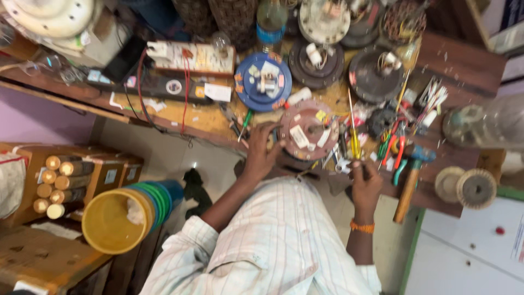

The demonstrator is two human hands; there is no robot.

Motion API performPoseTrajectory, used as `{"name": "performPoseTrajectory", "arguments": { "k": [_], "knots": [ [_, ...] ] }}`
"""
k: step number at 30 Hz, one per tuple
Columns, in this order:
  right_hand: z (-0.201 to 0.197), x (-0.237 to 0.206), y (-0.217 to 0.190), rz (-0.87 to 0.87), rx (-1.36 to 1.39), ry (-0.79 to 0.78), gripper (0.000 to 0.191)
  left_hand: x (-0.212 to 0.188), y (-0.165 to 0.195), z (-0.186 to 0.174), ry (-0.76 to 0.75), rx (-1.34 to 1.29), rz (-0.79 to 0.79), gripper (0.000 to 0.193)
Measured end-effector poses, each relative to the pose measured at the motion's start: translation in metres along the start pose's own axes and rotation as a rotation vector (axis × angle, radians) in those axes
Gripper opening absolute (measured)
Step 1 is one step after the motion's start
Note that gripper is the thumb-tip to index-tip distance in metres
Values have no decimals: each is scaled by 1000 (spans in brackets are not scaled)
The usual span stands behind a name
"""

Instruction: The person assembles a ceiling fan motor by fitting the stator into the housing, securing the cover, and tightening screws with a screwdriver. They also adjust internal wiring and components during the process.

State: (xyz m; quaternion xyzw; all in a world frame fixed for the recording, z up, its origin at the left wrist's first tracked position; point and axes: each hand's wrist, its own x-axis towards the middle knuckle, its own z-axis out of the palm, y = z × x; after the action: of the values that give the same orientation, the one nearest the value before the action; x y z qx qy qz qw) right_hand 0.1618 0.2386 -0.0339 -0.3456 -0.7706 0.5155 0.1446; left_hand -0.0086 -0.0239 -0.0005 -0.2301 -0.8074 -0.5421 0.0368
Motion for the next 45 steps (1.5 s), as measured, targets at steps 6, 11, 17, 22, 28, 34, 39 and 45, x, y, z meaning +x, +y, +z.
{"name": "performPoseTrajectory", "arguments": {
  "k": [6, 11, 17, 22, 28, 34, 39, 45],
  "knots": [
    [16, 5, -21, -182, -304, -433, 32, 10, 8, 4, 53, 42, -65, 31],
    [7, -6, -83, 44, -390, -671, 36, 18, 6, -4, 4, 28, -91, 28],
    [-15, -11, -161, -207, 195, -986, 31, 10, -1, -3, -12, -50, -248, 35],
    [-24, -3, -183, -626, 715, -1147, 31, 15, -14, -7, -49, -33, 33, 23],
    [-16, -7, -165, -305, 494, -722, 31, 13, -15, -11, 10, -63, -155, 37],
    [-43, -25, -127, -77, 357, -367, 27, -2, -6, -3, 0, -14, -147, 31],
    [-77, -28, -93, -5, 417, -141, 20, -7, -8, -1, -1, -203, -383, 24],
    [-55, 3, 0, 87, 337, -22, 19, -7, 4, -14, -79, -152, -165, 15]
  ]
}}
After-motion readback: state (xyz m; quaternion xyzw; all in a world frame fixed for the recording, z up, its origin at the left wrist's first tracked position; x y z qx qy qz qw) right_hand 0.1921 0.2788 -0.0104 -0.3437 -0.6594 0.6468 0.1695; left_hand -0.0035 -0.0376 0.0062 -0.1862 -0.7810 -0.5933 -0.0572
